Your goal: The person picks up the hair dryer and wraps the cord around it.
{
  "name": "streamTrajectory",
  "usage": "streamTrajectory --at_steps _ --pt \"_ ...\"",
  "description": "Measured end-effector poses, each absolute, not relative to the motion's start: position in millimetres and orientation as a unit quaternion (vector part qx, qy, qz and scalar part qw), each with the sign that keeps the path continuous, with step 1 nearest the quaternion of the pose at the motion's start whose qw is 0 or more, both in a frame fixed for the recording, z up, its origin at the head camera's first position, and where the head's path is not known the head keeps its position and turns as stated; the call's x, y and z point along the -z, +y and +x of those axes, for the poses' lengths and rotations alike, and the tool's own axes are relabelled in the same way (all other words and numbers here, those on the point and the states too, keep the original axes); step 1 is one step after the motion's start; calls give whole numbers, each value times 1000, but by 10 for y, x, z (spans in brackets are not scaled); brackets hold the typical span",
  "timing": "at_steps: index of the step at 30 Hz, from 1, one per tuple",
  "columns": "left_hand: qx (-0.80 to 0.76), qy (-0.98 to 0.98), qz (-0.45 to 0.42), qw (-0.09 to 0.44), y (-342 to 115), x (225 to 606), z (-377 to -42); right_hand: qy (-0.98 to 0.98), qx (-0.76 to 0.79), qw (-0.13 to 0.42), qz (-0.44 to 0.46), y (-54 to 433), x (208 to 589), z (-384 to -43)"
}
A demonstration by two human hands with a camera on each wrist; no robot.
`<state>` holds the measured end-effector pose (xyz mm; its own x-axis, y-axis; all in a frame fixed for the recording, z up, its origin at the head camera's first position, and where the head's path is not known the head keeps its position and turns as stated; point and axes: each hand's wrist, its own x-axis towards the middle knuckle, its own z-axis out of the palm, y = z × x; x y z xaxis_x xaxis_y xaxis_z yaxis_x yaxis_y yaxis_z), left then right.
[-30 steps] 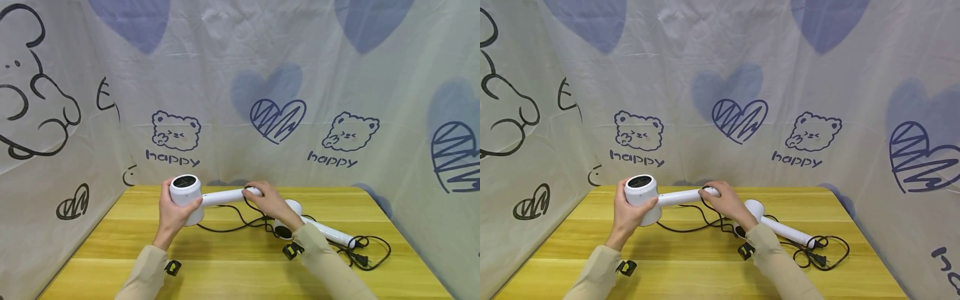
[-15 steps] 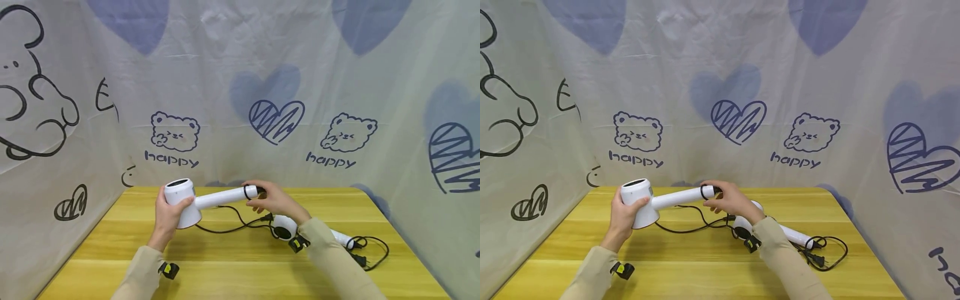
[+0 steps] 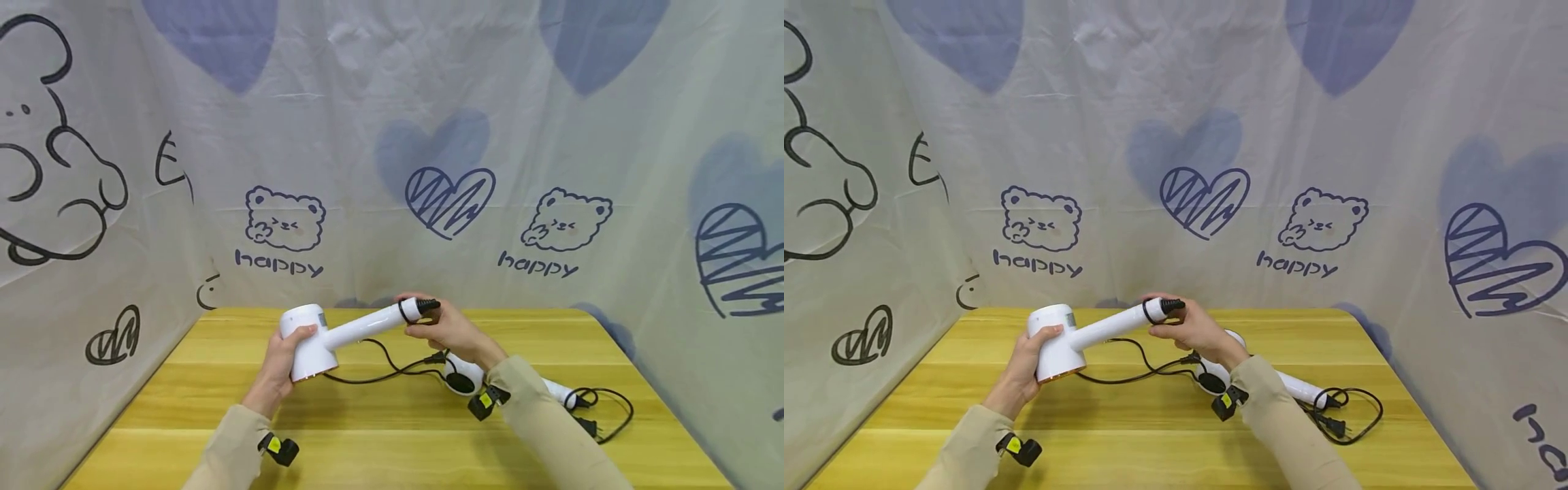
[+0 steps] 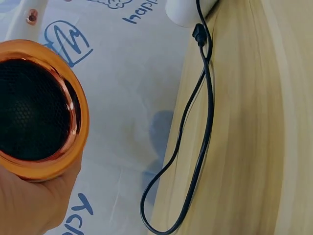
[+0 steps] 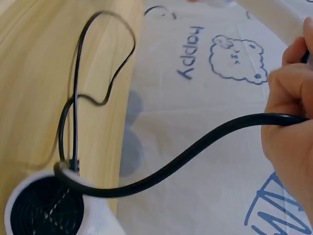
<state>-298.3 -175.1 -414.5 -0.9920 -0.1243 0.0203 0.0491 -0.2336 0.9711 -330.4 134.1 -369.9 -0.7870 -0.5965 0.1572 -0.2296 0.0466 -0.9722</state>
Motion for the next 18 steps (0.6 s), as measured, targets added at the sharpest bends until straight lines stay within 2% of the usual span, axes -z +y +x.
streamTrajectory --at_steps 4,9,12,15,18 --pt "777 -627 40 41 -1746 4150 -2978 690 628 187 -308 1389 3680 -3292" --pt "751 -657 45 47 -1758 4150 -2973 647 630 286 -320 1527 3639 -3274" --pt "735 -675 33 52 -1769 4127 -2966 645 626 332 -286 1577 3603 -3279" --pt "720 -692 13 59 -1793 4096 -2954 697 591 332 -235 1565 3555 -3281" --pt "698 -713 -14 62 -1818 4061 -2938 762 532 306 -206 1533 3521 -3278"
